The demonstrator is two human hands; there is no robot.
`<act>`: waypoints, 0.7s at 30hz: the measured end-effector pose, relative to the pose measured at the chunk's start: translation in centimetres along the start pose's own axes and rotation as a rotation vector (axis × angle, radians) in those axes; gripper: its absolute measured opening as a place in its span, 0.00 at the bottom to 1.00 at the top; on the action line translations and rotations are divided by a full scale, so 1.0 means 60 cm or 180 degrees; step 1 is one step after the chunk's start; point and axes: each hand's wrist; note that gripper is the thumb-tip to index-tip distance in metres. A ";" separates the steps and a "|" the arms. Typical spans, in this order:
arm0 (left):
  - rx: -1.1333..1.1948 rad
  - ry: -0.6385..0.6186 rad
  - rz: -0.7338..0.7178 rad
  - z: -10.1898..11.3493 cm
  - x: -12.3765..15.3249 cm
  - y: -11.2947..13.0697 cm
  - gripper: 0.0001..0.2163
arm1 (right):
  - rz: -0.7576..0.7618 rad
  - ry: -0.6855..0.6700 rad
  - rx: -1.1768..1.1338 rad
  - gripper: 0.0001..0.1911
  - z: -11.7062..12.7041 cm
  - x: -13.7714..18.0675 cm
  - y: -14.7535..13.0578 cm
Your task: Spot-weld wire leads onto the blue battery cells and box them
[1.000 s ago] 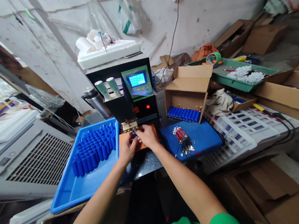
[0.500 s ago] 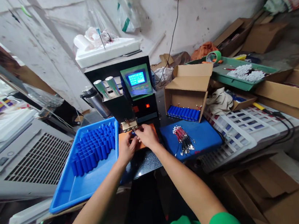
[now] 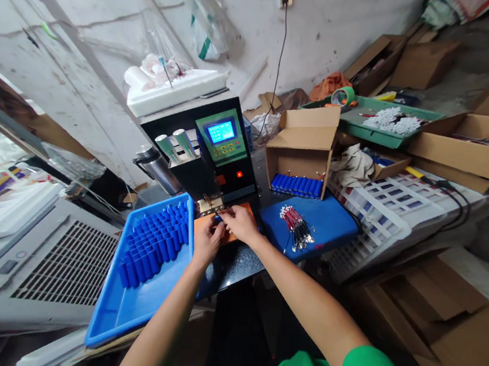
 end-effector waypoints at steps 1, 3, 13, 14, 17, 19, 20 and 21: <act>-0.0005 -0.0003 -0.0004 0.000 0.000 0.001 0.14 | 0.0012 -0.0005 0.0020 0.14 0.002 0.003 -0.002; -0.0116 0.0011 -0.0026 0.001 0.001 0.001 0.13 | 0.0050 -0.0012 0.0057 0.15 0.008 0.012 -0.008; -0.1936 0.0380 -0.1539 0.010 0.019 0.017 0.11 | -0.0196 0.0335 -0.0290 0.20 0.013 0.071 -0.033; -0.2029 0.0400 -0.1680 0.010 0.022 0.023 0.11 | -0.0237 0.0407 -0.0506 0.20 0.014 0.077 -0.032; -0.2117 0.0462 -0.1952 0.008 0.041 0.041 0.12 | -0.0263 0.0684 -0.1169 0.17 0.021 0.097 -0.032; -0.1907 0.0624 -0.1994 0.004 0.063 0.052 0.12 | -0.0285 0.0828 -0.1574 0.15 0.030 0.113 -0.034; -0.1684 0.0777 -0.1923 0.001 0.076 0.057 0.12 | -0.0315 0.0847 -0.1763 0.14 0.036 0.122 -0.036; -0.1386 0.0961 -0.1769 -0.003 0.090 0.061 0.13 | -0.0352 0.0847 -0.1931 0.14 0.043 0.130 -0.037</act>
Point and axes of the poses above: each hand's wrist, its own x-axis away from the middle knuckle, its own z-axis out of the back of the hand, y = z × x, and after that the axes turned 12 degrees about z, right-handed
